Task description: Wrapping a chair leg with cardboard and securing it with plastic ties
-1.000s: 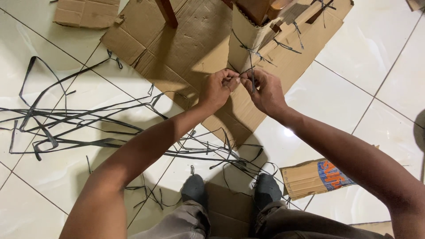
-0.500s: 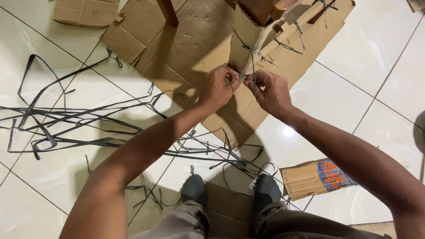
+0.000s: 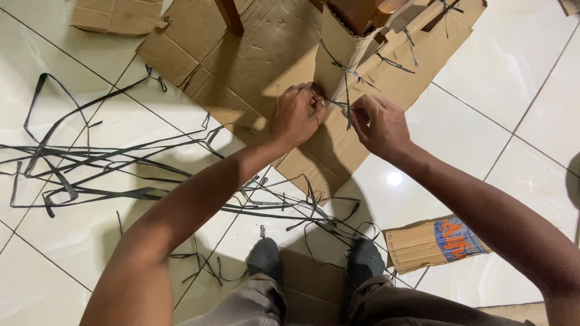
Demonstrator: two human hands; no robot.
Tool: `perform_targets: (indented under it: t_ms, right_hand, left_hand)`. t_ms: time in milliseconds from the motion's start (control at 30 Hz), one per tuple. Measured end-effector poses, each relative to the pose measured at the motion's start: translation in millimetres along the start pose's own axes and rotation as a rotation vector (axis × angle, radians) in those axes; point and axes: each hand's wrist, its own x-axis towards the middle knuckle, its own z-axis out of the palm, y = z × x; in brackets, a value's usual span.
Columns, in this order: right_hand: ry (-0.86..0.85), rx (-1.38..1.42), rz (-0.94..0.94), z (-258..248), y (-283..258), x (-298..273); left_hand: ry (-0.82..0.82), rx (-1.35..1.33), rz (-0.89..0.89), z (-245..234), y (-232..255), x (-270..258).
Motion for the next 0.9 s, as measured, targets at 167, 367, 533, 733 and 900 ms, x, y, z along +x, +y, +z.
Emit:
perform_targets:
  t_ms: [167,367,533,733,900]
  right_hand:
    - [-0.059,0.007,0.041,-7,-15,-1]
    - [-0.135,0.038,0.073,-2,-27,-3]
    - [-0.17,-0.011,0.079,-1,-29,0]
    - [-0.173,0.029,0.088,2,-31,-2]
    - [-0.172,0.036,0.105,-5,-38,-1]
  left_hand:
    - [-0.027,0.049,0.083,-10,6,1]
    - [0.045,0.13,0.169,10,-9,1]
    - [0.09,0.195,0.183,29,-21,2]
    - [0.096,0.215,0.256,26,-20,2]
    - [0.139,0.257,0.27,23,-16,2]
